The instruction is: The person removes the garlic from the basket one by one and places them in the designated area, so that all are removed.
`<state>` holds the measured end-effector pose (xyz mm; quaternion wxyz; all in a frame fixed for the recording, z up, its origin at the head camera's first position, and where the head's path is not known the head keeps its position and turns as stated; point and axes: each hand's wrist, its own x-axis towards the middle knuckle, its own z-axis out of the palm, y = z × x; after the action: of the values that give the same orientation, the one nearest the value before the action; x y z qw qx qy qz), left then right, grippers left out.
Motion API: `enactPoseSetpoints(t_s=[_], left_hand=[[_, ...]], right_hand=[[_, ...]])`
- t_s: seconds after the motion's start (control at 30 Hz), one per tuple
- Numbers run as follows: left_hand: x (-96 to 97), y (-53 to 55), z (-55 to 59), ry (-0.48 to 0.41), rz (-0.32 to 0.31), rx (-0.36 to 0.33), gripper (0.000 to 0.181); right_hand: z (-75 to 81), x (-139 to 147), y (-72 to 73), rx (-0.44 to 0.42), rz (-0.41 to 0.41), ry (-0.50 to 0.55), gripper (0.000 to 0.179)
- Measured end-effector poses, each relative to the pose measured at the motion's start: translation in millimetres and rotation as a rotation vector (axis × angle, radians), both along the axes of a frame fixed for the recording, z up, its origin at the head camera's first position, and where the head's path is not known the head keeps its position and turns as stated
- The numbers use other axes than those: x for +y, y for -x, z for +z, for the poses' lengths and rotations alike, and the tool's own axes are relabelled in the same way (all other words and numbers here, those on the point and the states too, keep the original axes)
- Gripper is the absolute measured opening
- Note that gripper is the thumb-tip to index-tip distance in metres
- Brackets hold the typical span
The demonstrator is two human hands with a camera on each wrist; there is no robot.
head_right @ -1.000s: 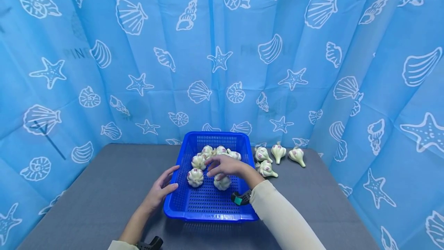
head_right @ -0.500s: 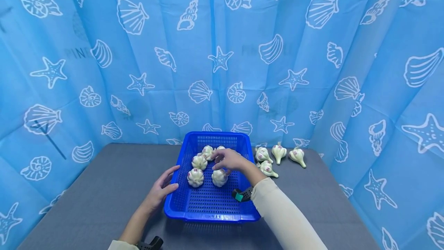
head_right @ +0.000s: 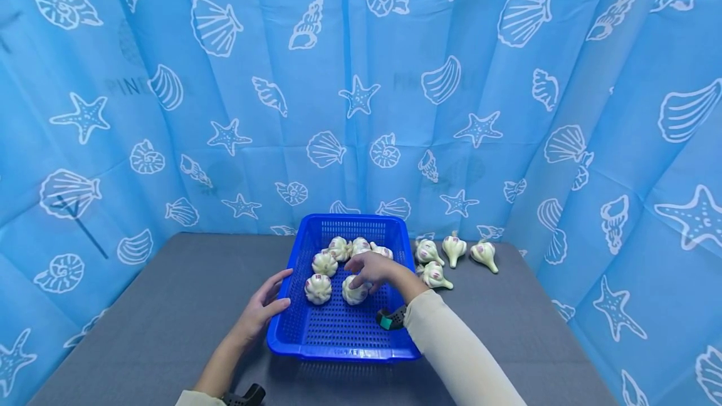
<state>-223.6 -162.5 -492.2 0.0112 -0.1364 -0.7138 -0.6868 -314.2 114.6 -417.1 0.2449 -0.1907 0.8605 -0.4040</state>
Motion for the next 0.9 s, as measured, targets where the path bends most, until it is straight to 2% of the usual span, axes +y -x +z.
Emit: enactPoseSetpoints(t_s=[0.27,0.43,0.7,0.9], left_hand=[[0.5,-0.2,0.0,0.009,0.005,0.000,0.054],[0.5,0.4,-0.7,0.008,0.004,-0.005,0.053],[0.9,0.6,-0.8,0.006,-0.002,0.002,0.054],[1.0,0.3,-1.0,0.000,-0.003,0.001,0.054]], right_hand=[[-8.4,-4,2.9,0.027,0.048,-0.104,0.049],[-12.7,-5,3.7,0.083,0.098,-0.140,0.049],[-11.5,-7,3.6,0.145,0.125,-0.174,0.044],[-10.6,-7,3.4,0.166,0.127,-0.151,0.041]])
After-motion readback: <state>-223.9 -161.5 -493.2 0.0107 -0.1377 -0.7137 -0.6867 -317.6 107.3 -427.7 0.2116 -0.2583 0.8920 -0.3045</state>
